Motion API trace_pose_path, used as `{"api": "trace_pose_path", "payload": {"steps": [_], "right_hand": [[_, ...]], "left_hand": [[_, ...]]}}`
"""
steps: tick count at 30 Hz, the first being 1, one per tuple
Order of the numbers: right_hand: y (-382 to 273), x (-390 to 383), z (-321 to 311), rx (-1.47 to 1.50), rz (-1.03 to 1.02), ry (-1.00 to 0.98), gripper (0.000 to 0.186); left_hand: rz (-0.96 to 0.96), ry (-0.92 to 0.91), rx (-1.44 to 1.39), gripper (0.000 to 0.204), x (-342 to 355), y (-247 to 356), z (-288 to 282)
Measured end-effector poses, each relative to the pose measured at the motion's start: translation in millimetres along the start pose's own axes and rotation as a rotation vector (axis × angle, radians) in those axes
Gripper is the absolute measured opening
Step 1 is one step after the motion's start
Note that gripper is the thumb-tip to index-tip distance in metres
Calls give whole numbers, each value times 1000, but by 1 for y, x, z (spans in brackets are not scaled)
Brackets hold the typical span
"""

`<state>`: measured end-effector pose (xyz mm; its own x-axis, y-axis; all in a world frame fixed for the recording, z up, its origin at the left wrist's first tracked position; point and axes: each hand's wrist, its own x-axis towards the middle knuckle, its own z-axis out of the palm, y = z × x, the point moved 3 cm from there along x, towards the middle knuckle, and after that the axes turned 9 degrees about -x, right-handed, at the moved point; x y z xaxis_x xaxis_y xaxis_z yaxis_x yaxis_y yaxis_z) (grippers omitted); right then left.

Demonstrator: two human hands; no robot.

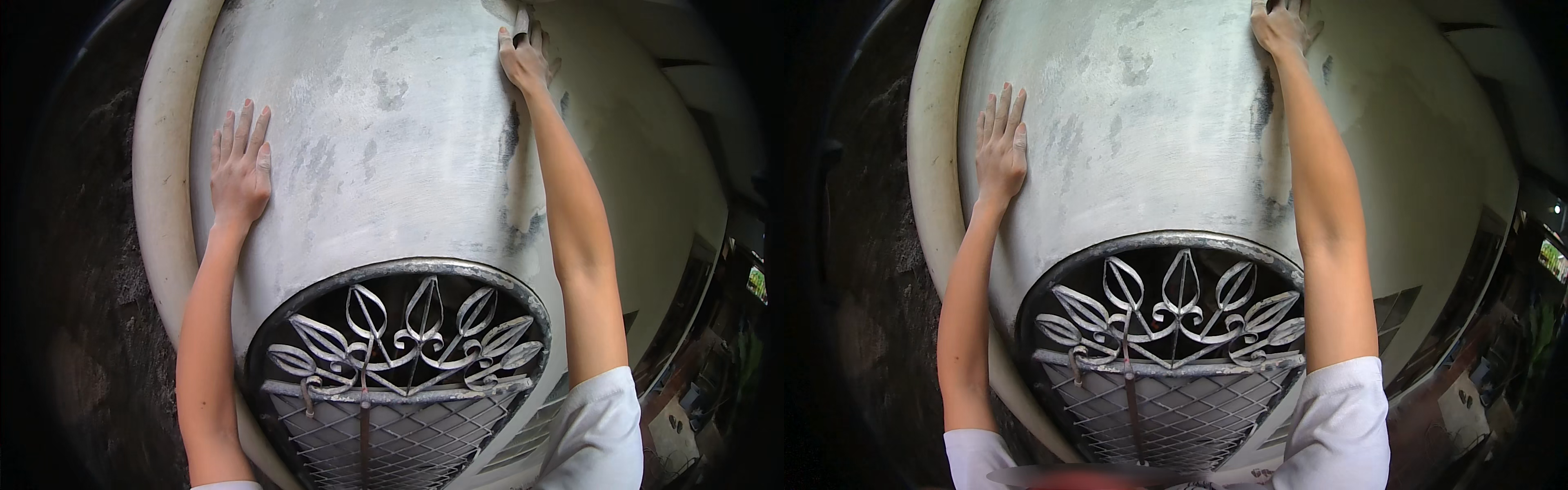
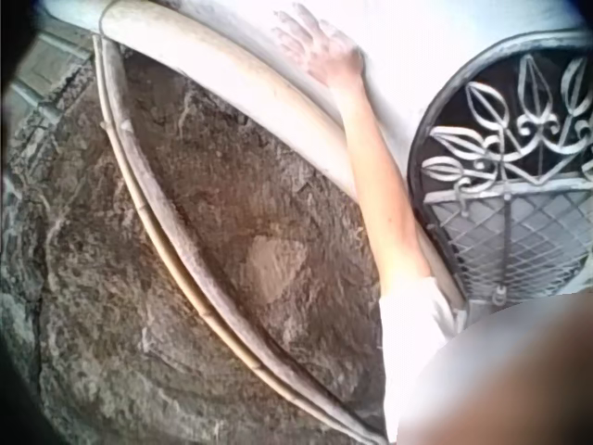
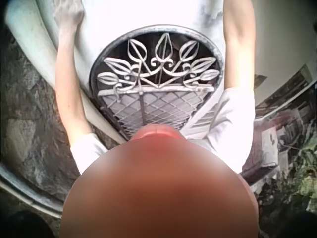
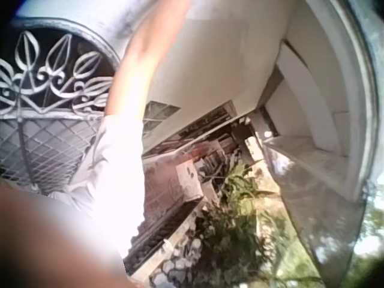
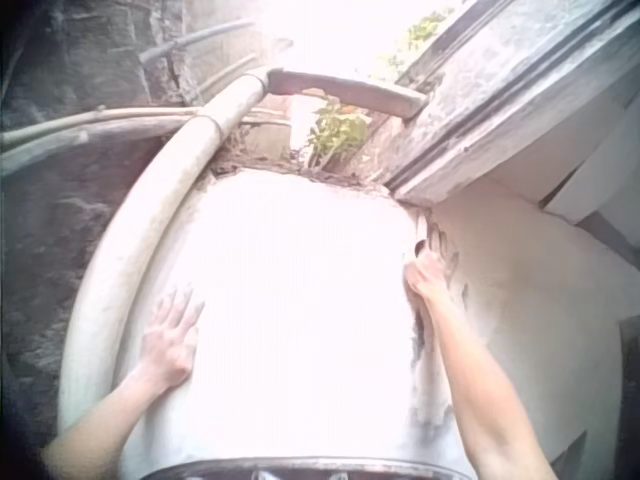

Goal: The person smooths a freshly applied plaster surface on a curved wall using a rectangular trowel. They repeatedly rub and level the wet plaster with both hands, working around a decorative metal vent cover.

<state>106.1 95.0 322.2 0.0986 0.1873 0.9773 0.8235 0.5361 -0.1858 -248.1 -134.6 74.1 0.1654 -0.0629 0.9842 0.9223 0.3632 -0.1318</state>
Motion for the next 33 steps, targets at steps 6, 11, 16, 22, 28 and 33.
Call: {"api": "trace_pose_path", "payload": {"steps": [6, 11, 16, 22, 28, 33], "right_hand": [[7, -4, 0, 33, -124, 94, 84], [21, 21, -7, 14, -56, 7, 79], [24, 38, 2, -11, -82, 56, 79], [50, 42, -1, 32, -147, 124, 81], [71, 30, -10, 71, -100, 324, 67], [58, 22, -14, -113, -12, 332, 54]], "left_hand": [[-57, -36, -27, 56, -40, 0, -15], [-54, -131, -176, 60, -104, 29, -27], [-7, -205, -186, 60, -139, 39, -33], [-14, -206, -199, 58, -141, 37, -33], [-29, -215, -190, 57, -142, 37, -32], [-19, -202, -196, 56, -142, 37, -32]]}}
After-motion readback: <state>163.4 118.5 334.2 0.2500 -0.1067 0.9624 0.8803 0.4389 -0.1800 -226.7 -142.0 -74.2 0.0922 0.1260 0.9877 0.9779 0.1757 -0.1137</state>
